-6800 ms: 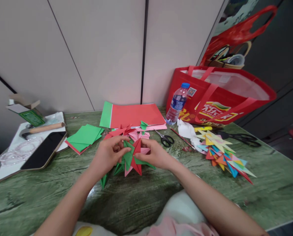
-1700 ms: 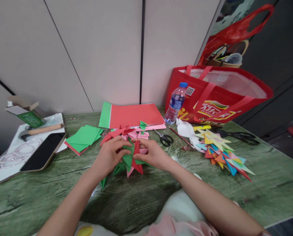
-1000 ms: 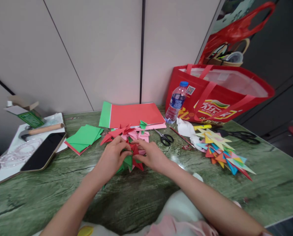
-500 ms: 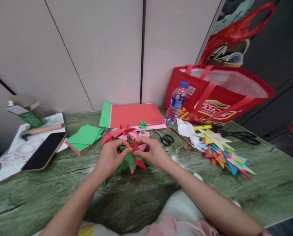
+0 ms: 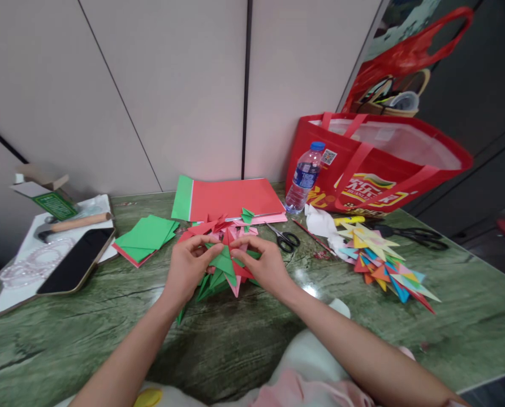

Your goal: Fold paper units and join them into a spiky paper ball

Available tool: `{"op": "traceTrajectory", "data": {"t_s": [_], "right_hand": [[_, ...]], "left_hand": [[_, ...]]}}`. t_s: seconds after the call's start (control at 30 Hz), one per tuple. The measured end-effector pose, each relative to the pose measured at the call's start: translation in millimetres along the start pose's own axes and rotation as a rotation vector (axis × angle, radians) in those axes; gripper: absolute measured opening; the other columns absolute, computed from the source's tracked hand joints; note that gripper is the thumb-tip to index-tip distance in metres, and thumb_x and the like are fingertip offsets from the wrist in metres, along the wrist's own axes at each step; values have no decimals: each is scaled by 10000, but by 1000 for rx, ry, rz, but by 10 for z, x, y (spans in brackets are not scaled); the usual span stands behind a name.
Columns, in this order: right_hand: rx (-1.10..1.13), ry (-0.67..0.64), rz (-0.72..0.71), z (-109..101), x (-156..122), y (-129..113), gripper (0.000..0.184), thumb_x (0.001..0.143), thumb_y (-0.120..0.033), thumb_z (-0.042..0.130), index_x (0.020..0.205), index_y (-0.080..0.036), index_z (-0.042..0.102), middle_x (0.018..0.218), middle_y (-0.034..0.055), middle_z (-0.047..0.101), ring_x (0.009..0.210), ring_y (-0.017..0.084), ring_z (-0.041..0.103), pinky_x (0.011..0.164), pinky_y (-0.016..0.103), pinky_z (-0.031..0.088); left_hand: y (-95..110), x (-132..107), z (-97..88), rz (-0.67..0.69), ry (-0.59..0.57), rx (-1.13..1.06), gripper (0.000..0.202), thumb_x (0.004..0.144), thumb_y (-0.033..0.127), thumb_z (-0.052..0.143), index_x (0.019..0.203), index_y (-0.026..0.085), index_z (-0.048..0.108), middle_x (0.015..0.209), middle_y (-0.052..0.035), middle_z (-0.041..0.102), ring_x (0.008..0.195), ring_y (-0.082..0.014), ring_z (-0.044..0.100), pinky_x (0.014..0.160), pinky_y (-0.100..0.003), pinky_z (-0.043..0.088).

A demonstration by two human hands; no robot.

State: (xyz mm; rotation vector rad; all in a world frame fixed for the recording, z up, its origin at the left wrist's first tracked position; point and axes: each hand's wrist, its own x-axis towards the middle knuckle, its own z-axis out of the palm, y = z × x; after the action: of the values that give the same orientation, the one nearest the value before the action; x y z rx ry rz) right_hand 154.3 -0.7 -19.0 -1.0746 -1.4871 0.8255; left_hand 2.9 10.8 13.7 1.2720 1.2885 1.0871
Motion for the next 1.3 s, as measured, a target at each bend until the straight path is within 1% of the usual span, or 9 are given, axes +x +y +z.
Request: {"op": "traceTrajectory", "data": {"t_s": [0.1, 0.2, 0.3, 0.4, 0.47, 0.63, 0.9, 1.07, 1.3], "right_hand": [[11, 10, 15, -9, 4, 7, 183, 759, -238, 613, 935, -198, 641, 842, 26, 672, 739, 163, 619, 705, 280, 486], [35, 1, 22, -16, 2, 17, 249, 755, -241, 622, 1001, -208, 633, 922, 35, 680, 770, 167, 632, 720, 282, 494], [28, 12, 4, -20, 2, 21, 201, 747, -238, 629, 943, -202, 652, 922, 35, 682, 796, 172, 624, 731, 284, 488], [10, 23, -5, -21, 7, 12, 98, 741, -233, 630, 820, -184, 663, 791, 25, 673, 721, 160, 603, 681, 271, 479], [7, 24, -2, -22, 10, 3, 75, 738, -234, 630, 782, -181, 662, 744, 18, 665, 690, 153, 592, 660, 265, 474], [17, 26, -12, -31, 11, 1, 88, 725, -233, 643, 789, -181, 673, 754, 16, 680, 691, 151, 604, 666, 263, 478], [36, -9, 4, -48, 18, -2, 99, 712, -240, 666, 794, -189, 687, 726, 13, 677, 652, 140, 600, 635, 258, 488], [32, -5, 5, -55, 17, 5, 98, 710, -239, 667, 788, -185, 692, 709, 14, 673, 638, 136, 596, 621, 256, 485], [50, -22, 21, -48, 17, -7, 108, 709, -249, 669, 795, -188, 695, 699, 9, 670, 607, 126, 589, 581, 238, 475]], "left_hand": [[-12, 24, -27, 29, -11, 2, 321, 576, 333, 740, 806, 127, 654, 592, 15, 601, 473, -85, 510, 392, -184, 467], [-47, 53, -53, 79, 23, 11, 335, 548, 301, 764, 808, 126, 647, 520, 38, 570, 428, -87, 501, 367, -199, 476], [-61, 67, -70, 73, 41, 11, 292, 547, 295, 764, 751, 123, 648, 524, 28, 592, 426, -101, 527, 373, -221, 504], [-41, 68, -85, 52, 35, 16, 246, 575, 292, 746, 740, 123, 679, 548, 11, 621, 453, -106, 549, 403, -229, 530], [-24, 68, -96, 55, 44, 26, 248, 576, 283, 746, 759, 122, 698, 538, 10, 620, 439, -96, 529, 396, -226, 529], [0, 67, -113, 72, 47, 34, 267, 558, 282, 758, 760, 115, 708, 583, -12, 655, 443, -101, 533, 405, -250, 540], [-29, 91, -127, 111, 38, 36, 230, 546, 275, 762, 726, 140, 717, 564, -3, 654, 465, -108, 546, 416, -225, 510], [15, 70, -125, 136, 33, 85, 192, 548, 263, 760, 687, 138, 718, 551, -8, 654, 461, -98, 536, 425, -204, 494], [23, 80, -131, 87, 34, 38, 236, 528, 279, 772, 705, 134, 711, 576, -10, 664, 467, -110, 542, 396, -224, 508]]}}
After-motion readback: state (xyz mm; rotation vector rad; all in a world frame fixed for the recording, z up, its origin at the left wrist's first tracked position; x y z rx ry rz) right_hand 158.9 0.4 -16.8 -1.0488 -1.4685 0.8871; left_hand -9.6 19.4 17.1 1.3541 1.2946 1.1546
